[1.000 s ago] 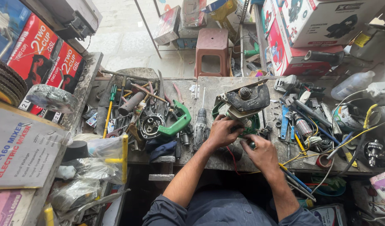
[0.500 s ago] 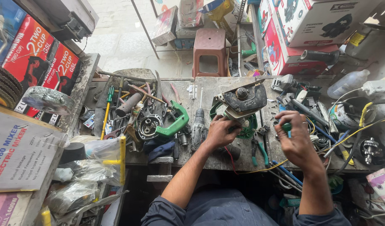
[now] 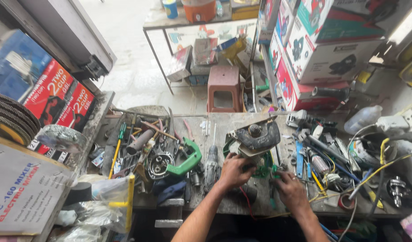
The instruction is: The person repairs an electric mixer at a cluttered workbench, using a screwdriver to unscrew and adjust components on the mixer base and handling its wiring and parts. They then retrieve a box from a storage shelf, open it, and take out a small part before returning to work on the mixer.
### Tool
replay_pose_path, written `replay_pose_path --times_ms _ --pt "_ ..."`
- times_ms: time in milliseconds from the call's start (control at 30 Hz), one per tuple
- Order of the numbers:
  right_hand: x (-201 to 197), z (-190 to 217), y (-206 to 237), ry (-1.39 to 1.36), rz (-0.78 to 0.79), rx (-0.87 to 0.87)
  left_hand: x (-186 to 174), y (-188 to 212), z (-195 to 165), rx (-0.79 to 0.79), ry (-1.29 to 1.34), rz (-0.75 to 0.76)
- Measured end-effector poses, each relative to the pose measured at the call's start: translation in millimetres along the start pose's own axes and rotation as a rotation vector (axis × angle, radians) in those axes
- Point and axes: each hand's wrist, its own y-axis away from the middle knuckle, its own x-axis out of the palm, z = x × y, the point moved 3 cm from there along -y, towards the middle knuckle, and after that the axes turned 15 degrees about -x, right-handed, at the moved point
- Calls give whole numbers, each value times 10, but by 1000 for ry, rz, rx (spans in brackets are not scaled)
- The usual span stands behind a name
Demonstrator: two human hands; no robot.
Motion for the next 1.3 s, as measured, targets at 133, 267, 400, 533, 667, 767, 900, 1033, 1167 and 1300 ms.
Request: replay_pose_path --times_ms 133,267,400,533,667,767,900,1033,1167,1300 --pt "100 34 56 -1 202 26 -37 30 -35 19 27 0" --pt "-268 124 -166 -96 181 56 -33 59 -36 -23 32 29" --pt "-1024 210 -449 -302 29 246 -30 50 -40 -40 19 55" --pt "-1991 565 -571 -696 -348 68 -20 45 -45 -49 16 62" --pt "-2755 990 -643 -1261 -303 -191 -15 33 -37 -12 37 32" --pt "-3066 1134 -792 -1518 -41 -807 16 11 -17 -52 -3 54" --pt "-2971 1152 -561 -1262 437 -449 18 26 -30 -19 22 46" --pt "-2795 1077 -308 -1348 395 -501 4 16 -31 -25 18 46" --pt "-2701 991 -243 -1349 360 -496 14 23 -37 -44 0 61" --pt "-2465 961 -375 -1387 315 -522 3 31 -42 -23 -5 37"
